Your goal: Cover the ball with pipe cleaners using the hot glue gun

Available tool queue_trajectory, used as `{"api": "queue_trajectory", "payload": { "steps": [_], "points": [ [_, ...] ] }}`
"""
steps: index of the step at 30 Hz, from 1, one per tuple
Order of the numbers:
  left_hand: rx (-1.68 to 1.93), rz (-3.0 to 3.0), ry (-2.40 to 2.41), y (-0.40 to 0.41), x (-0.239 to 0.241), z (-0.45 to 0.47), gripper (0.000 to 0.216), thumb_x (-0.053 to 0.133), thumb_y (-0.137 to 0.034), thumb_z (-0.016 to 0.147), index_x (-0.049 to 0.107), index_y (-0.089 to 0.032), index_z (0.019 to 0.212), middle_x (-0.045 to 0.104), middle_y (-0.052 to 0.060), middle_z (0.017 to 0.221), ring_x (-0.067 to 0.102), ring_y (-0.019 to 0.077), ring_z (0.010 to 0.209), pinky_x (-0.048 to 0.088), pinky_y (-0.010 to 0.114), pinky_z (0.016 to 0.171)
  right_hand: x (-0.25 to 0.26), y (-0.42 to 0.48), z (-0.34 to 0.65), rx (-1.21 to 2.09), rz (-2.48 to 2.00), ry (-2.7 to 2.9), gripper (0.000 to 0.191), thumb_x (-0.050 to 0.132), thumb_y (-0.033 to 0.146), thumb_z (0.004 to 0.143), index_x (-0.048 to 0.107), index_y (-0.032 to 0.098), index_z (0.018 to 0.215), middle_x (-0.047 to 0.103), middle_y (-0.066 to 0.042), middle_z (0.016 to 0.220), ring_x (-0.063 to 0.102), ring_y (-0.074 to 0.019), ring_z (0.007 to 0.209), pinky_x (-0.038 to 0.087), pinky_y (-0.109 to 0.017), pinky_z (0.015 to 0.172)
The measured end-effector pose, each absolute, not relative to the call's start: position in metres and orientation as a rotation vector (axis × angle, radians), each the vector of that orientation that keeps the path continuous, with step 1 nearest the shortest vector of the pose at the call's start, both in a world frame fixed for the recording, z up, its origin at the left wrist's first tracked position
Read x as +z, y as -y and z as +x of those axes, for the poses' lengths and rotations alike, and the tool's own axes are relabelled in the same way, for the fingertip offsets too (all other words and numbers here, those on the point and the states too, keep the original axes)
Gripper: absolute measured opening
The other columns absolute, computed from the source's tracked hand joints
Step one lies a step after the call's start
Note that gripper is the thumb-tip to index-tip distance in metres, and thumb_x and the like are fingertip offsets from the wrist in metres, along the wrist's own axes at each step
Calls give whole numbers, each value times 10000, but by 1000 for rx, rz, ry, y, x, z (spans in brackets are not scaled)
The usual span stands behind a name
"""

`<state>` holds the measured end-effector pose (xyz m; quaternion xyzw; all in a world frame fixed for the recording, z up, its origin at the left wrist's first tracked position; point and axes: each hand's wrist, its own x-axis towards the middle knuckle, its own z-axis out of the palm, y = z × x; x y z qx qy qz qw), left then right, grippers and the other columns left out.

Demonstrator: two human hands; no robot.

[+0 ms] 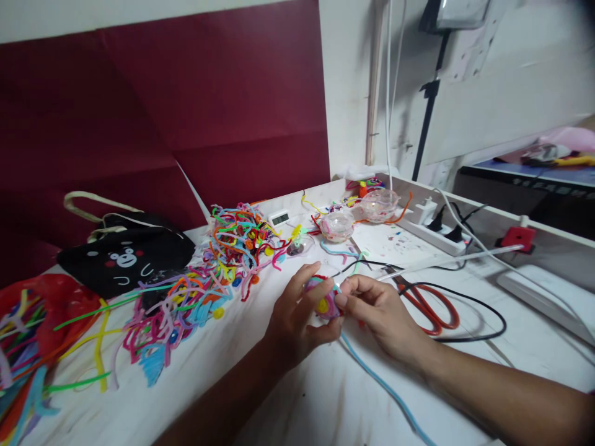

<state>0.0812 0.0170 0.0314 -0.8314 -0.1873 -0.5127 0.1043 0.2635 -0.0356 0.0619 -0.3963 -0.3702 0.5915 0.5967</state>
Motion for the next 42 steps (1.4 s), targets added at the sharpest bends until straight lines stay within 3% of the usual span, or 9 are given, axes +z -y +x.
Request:
{"api": "queue_trajectory", "payload": {
  "steps": [7,22,26,33,42],
  "points": [
    [-1510,-2432,536,-16,33,80,519,781,-327,958,653,-228,1451,746,161,1453,763,288,1349,704,372,1072,69,37,262,1365,-928,855,384,1076,384,465,748,208,561,693,20,550,551,-140,540,448,-260,539],
    [-1542,-2418,563,-16,30,81,585,781,-263,904,641,-250,1472,744,136,1474,784,284,1283,727,389,995,60,37,261,1399,-868,844,396,1096,335,454,765,208,631,685,22,564,540,-135,547,428,-254,558],
    [-1553,-2424,559,-15,29,81,564,773,-231,896,652,-224,1447,738,147,1471,792,261,1253,723,345,972,57,37,261,1401,-880,868,403,1093,353,469,763,215,655,681,28,579,540,-140,565,432,-261,573],
    [-1528,-2446,598,-13,26,80,642,815,-222,860,633,-243,1475,739,133,1484,779,321,1314,716,390,1043,58,38,260,1361,-926,890,421,1088,399,474,745,219,640,651,34,571,506,-139,561,413,-269,566],
    [-1536,-2446,569,-10,28,80,596,791,-235,888,643,-229,1465,749,155,1458,789,331,1297,738,402,1022,59,41,262,1388,-921,881,405,1085,363,476,740,211,623,640,32,565,490,-129,550,406,-259,557]
  ]
}}
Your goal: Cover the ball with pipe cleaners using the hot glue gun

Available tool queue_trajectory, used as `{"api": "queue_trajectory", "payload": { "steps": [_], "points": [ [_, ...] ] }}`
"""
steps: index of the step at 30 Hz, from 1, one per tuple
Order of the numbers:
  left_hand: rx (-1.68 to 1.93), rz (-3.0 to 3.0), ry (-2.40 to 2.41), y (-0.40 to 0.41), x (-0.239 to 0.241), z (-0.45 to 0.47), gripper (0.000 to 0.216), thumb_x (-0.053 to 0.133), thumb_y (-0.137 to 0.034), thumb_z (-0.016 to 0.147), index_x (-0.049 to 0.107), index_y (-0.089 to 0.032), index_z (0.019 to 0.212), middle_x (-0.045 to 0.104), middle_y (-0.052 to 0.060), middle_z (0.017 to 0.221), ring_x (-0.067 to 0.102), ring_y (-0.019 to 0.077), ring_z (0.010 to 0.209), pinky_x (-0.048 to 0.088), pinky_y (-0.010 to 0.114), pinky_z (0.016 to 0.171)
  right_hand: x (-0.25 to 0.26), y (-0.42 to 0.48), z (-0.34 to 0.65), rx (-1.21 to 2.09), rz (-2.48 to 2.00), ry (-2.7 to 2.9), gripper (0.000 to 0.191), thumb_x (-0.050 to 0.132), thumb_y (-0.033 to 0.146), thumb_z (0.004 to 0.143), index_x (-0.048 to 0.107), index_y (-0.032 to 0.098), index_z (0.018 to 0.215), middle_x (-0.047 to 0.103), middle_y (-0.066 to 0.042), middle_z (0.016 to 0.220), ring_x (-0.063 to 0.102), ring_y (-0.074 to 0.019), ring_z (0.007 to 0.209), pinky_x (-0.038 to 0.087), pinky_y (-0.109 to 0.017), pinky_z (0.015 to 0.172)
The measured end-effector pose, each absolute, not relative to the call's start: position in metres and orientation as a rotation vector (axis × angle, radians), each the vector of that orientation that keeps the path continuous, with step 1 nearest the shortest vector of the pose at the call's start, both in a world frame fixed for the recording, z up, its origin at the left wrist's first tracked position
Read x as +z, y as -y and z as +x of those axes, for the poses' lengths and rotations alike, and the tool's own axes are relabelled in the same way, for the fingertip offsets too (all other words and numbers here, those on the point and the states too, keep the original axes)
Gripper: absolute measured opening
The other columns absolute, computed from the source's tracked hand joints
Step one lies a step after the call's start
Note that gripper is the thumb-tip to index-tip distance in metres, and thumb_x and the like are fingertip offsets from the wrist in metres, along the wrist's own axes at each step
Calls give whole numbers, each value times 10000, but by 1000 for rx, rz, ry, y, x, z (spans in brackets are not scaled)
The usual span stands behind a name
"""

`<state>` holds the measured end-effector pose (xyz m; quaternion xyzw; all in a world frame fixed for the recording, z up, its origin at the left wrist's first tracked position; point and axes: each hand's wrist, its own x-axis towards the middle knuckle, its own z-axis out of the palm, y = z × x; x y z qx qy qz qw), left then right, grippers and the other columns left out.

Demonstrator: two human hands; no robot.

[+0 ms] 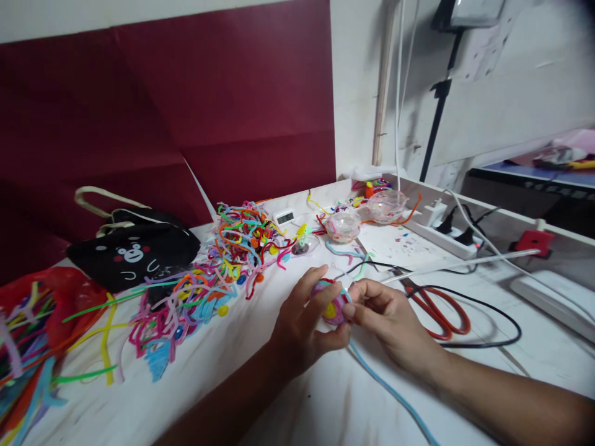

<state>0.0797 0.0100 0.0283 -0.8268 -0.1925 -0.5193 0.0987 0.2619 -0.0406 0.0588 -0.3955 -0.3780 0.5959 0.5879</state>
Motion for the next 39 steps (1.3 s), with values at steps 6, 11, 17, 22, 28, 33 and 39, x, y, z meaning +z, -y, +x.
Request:
{"api": "queue_trajectory", "payload": {
  "steps": [6,11,17,22,28,33,39],
  "points": [
    [-1559,-2467,563,-11,28,79,622,814,-247,876,643,-220,1473,742,168,1477,780,332,1323,730,409,1042,57,40,263,1391,-897,911,414,1092,408,510,751,222,652,691,16,591,544,-148,563,452,-269,555],
    [-1518,-2458,561,-11,32,78,605,768,-236,887,636,-255,1478,759,161,1438,796,340,1289,746,424,1008,54,40,261,1397,-872,871,426,1107,388,482,757,221,659,695,26,581,554,-141,555,455,-260,555],
    [-1547,-2488,560,-11,32,78,644,777,-220,864,635,-266,1491,751,176,1435,800,373,1281,761,434,973,53,41,260,1424,-807,836,406,1113,354,479,783,236,684,754,11,634,621,-165,599,487,-270,595],
    [-1564,-2452,568,-12,33,80,628,758,-217,869,650,-280,1484,755,148,1425,822,324,1220,764,389,952,52,39,260,1421,-821,840,400,1105,389,498,788,217,673,721,20,628,569,-145,602,463,-267,616],
    [-1555,-2438,565,-13,33,80,596,762,-210,868,661,-258,1454,776,157,1408,834,307,1187,758,370,932,53,39,260,1449,-781,819,343,1096,337,508,816,217,667,748,8,622,605,-154,599,480,-256,606],
    [-1533,-2422,612,-11,31,81,487,735,-244,912,661,-238,1394,771,170,1391,822,286,1221,736,353,973,53,37,260,1465,-769,802,344,1106,321,486,826,225,660,747,14,613,592,-144,580,474,-243,580],
    [-1475,-2409,601,-10,37,80,435,731,-246,913,665,-209,1342,774,179,1355,825,270,1205,726,330,981,51,38,260,1478,-752,789,365,1121,327,479,828,229,672,747,21,616,594,-137,579,477,-237,574]
  ]
}}
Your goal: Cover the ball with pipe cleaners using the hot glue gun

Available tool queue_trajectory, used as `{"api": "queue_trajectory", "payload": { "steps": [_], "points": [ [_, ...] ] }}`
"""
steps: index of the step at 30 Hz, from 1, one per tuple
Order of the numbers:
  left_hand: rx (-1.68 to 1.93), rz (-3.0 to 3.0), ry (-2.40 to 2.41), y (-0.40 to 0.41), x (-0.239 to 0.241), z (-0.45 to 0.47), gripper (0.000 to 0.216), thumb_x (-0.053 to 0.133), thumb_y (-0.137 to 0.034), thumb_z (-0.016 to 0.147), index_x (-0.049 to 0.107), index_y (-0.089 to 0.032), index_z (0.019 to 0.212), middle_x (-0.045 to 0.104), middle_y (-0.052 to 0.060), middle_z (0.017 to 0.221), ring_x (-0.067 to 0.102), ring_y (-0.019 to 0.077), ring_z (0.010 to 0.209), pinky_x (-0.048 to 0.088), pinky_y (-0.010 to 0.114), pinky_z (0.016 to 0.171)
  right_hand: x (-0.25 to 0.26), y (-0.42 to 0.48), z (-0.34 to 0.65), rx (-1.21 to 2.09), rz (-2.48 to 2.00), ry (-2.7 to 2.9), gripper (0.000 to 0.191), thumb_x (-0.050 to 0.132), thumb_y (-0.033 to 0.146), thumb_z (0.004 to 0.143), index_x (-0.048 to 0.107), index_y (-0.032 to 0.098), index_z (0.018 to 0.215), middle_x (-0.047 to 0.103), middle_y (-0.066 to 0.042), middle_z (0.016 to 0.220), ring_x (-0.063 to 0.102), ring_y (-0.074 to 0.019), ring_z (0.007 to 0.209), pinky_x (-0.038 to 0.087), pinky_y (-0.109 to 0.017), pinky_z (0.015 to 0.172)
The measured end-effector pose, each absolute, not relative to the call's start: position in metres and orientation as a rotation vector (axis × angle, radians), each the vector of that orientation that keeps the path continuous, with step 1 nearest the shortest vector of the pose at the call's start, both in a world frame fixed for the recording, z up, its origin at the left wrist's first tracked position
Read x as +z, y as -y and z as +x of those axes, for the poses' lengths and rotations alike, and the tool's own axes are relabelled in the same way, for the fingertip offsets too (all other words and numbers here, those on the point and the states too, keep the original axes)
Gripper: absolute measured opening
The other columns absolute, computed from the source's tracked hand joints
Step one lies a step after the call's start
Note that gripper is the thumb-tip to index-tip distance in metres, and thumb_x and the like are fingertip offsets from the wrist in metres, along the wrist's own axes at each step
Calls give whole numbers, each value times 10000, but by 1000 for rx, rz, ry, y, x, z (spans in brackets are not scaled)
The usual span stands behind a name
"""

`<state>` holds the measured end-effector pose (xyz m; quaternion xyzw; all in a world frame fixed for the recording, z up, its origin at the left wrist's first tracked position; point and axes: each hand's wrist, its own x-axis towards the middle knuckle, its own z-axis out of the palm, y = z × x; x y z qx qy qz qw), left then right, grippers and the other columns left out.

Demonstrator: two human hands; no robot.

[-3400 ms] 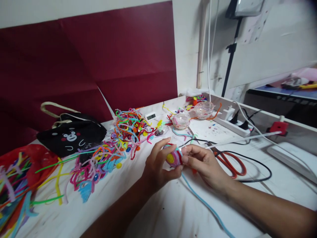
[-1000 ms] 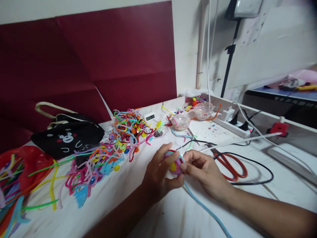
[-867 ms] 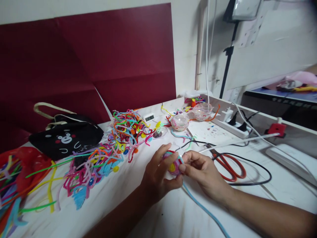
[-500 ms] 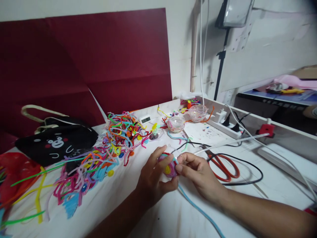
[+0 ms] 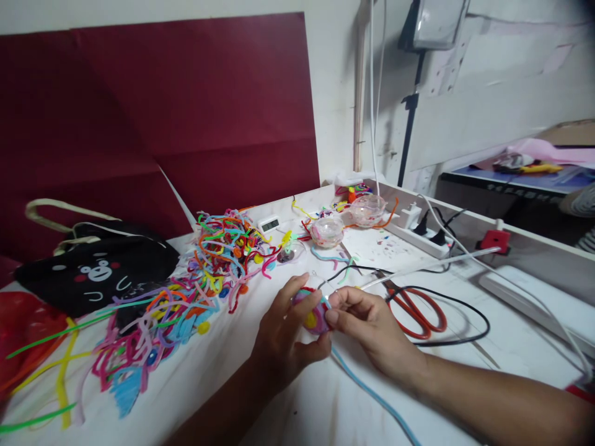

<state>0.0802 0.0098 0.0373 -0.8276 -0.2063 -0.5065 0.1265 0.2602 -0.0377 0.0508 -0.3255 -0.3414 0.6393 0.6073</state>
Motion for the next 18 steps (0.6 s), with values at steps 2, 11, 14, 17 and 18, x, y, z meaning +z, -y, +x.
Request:
{"api": "queue_trajectory", "payload": {
  "steps": [2,11,14,17,18],
  "points": [
    [-1472,-2403,604,-9,38,80,435,733,-237,904,665,-211,1333,777,173,1349,827,270,1203,726,329,982,50,38,260,1477,-745,790,373,1124,341,484,835,228,690,755,19,631,609,-138,592,489,-238,586],
    [-1411,-2407,596,-8,43,78,410,741,-248,907,668,-196,1307,790,189,1324,834,284,1201,727,332,976,49,38,260,1466,-740,798,394,1129,363,498,840,222,725,771,19,644,611,-127,588,484,-231,584],
    [-1402,-2393,594,-9,42,78,382,725,-258,927,675,-189,1300,791,199,1321,832,300,1215,728,354,988,49,38,260,1472,-740,798,394,1125,354,493,818,217,699,759,19,621,587,-130,572,464,-232,557],
    [-1413,-2394,577,-10,39,78,403,733,-258,932,673,-192,1326,790,200,1337,821,312,1250,728,368,1001,51,38,260,1480,-750,789,400,1122,344,481,797,211,673,751,20,612,579,-132,566,460,-235,549],
    [-1422,-2400,573,-10,37,78,420,740,-251,929,671,-198,1340,788,197,1350,817,312,1261,727,372,1006,52,38,261,1482,-760,790,405,1122,344,477,792,208,667,750,19,614,580,-133,568,463,-236,553]
  ]
}}
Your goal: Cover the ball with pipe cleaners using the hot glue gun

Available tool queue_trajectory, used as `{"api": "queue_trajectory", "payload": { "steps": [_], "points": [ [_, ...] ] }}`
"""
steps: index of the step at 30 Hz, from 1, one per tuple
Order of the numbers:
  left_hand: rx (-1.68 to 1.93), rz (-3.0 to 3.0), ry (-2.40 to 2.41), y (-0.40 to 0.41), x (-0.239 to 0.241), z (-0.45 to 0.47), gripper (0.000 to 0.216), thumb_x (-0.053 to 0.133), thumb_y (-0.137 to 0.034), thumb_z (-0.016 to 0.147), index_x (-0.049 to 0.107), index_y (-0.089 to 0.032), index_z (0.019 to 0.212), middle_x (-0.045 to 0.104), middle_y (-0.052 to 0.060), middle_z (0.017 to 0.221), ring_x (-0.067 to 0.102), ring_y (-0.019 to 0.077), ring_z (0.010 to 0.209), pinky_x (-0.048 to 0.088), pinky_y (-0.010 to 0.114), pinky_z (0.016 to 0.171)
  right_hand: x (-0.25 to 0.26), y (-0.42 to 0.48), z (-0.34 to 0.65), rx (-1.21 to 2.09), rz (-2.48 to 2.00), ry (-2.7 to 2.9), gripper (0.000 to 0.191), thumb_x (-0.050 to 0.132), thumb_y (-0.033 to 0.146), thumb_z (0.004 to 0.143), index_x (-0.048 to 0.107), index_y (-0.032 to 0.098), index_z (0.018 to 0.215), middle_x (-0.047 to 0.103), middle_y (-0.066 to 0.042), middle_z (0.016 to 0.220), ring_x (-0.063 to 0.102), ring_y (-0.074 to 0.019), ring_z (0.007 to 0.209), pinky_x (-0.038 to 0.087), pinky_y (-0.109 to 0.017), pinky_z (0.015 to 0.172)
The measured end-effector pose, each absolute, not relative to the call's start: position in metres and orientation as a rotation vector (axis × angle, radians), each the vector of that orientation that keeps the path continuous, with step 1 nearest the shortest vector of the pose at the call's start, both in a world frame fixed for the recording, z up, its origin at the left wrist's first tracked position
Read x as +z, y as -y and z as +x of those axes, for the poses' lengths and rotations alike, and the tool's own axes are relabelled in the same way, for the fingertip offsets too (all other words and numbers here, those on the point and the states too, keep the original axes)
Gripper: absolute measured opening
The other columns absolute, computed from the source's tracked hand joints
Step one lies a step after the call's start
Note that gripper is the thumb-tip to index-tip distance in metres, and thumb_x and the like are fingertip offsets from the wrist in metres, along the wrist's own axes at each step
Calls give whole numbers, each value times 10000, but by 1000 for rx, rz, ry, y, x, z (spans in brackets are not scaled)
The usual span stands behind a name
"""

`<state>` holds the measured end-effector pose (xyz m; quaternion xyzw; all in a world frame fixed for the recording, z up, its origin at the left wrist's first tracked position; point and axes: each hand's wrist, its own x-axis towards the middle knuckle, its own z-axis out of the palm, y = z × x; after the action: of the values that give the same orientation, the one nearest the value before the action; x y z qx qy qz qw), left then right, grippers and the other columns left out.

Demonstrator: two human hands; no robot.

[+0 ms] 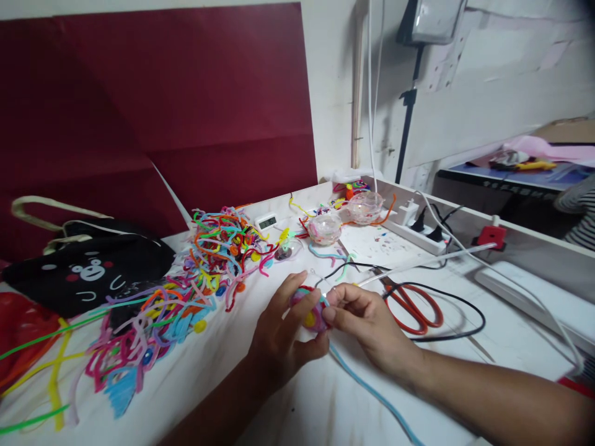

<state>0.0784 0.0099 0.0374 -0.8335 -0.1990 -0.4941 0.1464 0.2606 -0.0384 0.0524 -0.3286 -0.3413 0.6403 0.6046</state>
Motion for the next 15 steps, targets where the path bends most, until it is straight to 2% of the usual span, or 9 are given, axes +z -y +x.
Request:
{"api": "queue_trajectory", "payload": {
  "steps": [5,9,15],
  "points": [
    [-1488,-2418,571,-12,32,79,480,743,-229,931,661,-232,1404,778,178,1415,799,314,1302,728,388,1017,58,39,261,1468,-819,802,435,1119,382,462,766,198,637,726,25,595,566,-125,569,458,-231,562],
    [-1445,-2456,524,-12,34,76,523,770,-222,925,646,-215,1432,769,191,1439,783,320,1336,711,417,1064,59,40,261,1466,-832,809,428,1114,381,467,757,208,627,711,31,579,553,-128,550,445,-236,540],
    [-1463,-2487,550,-12,34,75,532,798,-272,908,654,-210,1416,773,171,1435,794,312,1310,710,393,1053,52,38,261,1431,-828,847,411,1104,427,529,775,217,658,732,13,615,571,-144,569,465,-258,554]
  ]
}}
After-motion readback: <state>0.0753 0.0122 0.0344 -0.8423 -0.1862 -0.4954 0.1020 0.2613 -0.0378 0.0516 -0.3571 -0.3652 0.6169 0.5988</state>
